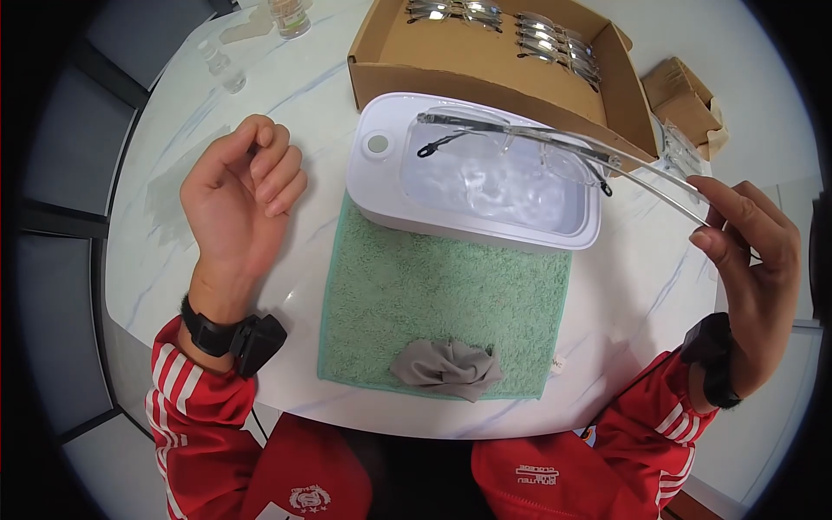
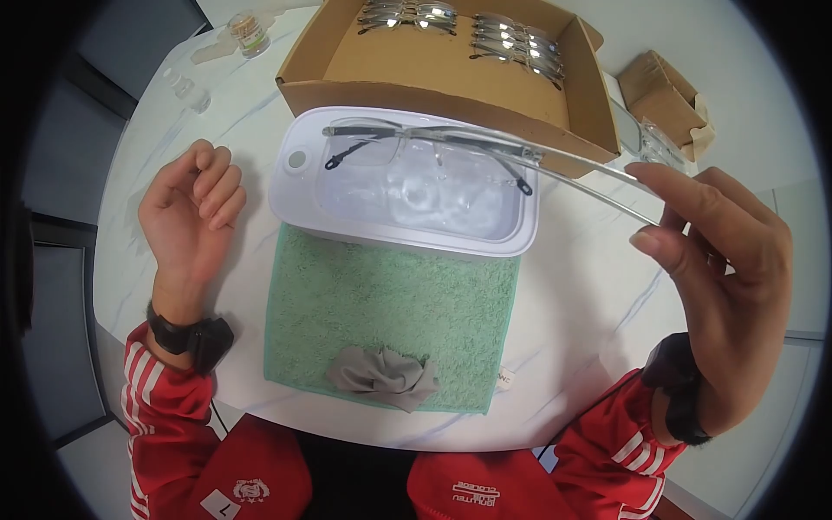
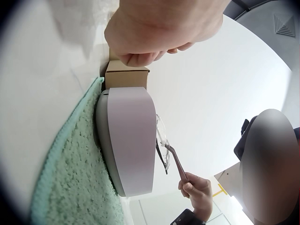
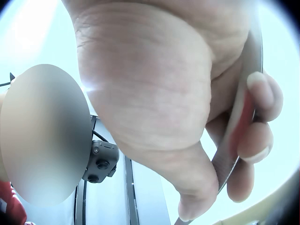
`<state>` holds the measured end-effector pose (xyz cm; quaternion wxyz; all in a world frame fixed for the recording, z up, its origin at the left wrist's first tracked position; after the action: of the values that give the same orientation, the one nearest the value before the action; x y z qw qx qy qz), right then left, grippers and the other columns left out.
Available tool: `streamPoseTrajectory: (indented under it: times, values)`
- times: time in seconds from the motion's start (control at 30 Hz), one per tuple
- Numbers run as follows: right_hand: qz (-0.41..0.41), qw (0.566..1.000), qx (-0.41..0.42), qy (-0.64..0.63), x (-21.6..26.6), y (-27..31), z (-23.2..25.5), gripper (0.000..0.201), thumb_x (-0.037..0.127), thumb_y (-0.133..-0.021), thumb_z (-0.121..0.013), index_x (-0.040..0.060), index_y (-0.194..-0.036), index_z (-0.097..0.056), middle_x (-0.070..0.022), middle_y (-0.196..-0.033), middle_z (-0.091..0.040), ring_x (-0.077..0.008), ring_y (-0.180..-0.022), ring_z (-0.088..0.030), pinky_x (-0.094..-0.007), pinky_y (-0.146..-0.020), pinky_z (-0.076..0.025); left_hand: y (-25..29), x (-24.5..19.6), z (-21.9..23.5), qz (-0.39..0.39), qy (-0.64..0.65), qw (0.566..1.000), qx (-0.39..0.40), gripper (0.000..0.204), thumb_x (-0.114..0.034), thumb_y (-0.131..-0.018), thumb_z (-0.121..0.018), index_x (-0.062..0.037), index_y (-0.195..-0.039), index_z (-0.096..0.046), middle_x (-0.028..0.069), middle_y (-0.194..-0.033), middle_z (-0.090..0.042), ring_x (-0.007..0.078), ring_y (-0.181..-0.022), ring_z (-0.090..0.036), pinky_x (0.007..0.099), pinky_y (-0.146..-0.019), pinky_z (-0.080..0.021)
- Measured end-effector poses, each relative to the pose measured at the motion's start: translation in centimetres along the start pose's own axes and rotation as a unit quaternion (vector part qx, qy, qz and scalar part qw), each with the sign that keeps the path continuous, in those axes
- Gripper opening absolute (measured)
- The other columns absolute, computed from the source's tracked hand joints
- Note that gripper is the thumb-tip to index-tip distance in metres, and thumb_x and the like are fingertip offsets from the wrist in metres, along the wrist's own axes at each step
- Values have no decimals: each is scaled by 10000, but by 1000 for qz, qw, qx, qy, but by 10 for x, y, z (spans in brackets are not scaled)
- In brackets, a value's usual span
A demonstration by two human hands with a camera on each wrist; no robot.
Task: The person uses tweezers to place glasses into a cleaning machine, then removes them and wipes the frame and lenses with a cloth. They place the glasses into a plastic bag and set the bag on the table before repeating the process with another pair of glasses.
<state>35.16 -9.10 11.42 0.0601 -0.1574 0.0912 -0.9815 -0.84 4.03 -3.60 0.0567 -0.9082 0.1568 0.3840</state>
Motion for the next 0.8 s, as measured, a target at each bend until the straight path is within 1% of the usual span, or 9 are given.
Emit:
streamPoseTrajectory:
  times: [0.07,0.1,0.17,0.27,0.37,0.43,0.5,0.57,0.8]
  values:
    - [17,999,-37,18,-1,0,-1,344,47,-777,-784,-12,-1112,-733,-35,-737,-526,-99,-616,-433,-261,-551,-309,1,0,0,-3,-2,1000,-3,158,-148,-1000,-448,-56,-873,-434,-7,-717,-352,86,-577,-329,237,-494,-292]
    - [19,999,-39,18,-2,0,0,344,47,-777,-784,-12,-1112,-733,-35,-737,-526,-99,-616,-433,-261,-551,-309,1,0,0,-3,-2,1000,-1,160,-150,-1000,-447,-55,-872,-434,-8,-717,-351,86,-577,-329,236,-494,-292]
    - [51,997,-46,25,-4,-1,3,371,16,-749,-790,-5,-1116,-737,-34,-747,-534,-94,-616,-432,-257,-553,-314,0,0,0,-5,-2,1000,2,161,-152,-1001,-446,-55,-872,-435,-9,-717,-351,86,-576,-328,235,-494,-292]
    - [79,995,-63,27,-7,-1,4,400,-18,-722,-792,-3,-1119,-739,-38,-752,-539,-101,-626,-449,-257,-558,-327,0,0,0,-6,-1,1000,4,167,-159,-1003,-444,-56,-872,-435,-11,-717,-350,85,-576,-325,233,-494,-292]
    - [92,992,-84,34,-9,-1,7,423,-44,-716,-784,-3,-1135,-735,-44,-753,-545,-109,-644,-476,-262,-567,-350,1,1,0,-5,-1,1000,1,171,-163,-1004,-446,-58,-870,-434,-13,-716,-349,85,-576,-322,233,-494,-292]
    - [96,990,-96,32,-11,0,9,434,-54,-717,-777,-2,-1146,-731,-46,-754,-548,-113,-652,-487,-265,-572,-361,1,1,0,-8,7,1000,-8,188,-186,-985,-458,-39,-868,-452,-7,-708,-380,89,-566,-339,236,-501,-307]
    - [103,988,-116,27,-13,3,11,444,-64,-718,-769,-1,-1156,-728,-49,-756,-552,-116,-659,-499,-269,-577,-371,2,2,-2,-12,-1,1000,-5,182,-180,-994,-453,-50,-867,-441,-11,-710,-364,87,-569,-329,235,-498,-300]
    - [94,988,-118,29,-14,4,14,465,-82,-718,-757,1,-1174,-722,-51,-760,-559,-120,-663,-512,-270,-587,-390,3,2,-2,-14,-6,1000,-4,179,-174,-1002,-448,-61,-865,-431,-15,-711,-348,85,-571,-319,234,-495,-294]
    - [107,985,-130,21,-15,0,17,466,-84,-722,-756,7,-1178,-724,-53,-752,-562,-123,-668,-524,-266,-587,-398,2,0,-2,-8,6,1000,-13,189,-185,-999,-453,-66,-855,-426,-16,-708,-348,85,-571,-321,237,-491,-291]
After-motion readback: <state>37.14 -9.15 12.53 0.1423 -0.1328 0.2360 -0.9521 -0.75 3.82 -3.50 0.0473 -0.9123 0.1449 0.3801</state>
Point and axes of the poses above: each hand's wrist, its own y-axis away from the middle knuckle, its own z-axis out of the back of the hand, x = y × z, the point moved 1 cm from there along -y, towards the middle knuckle
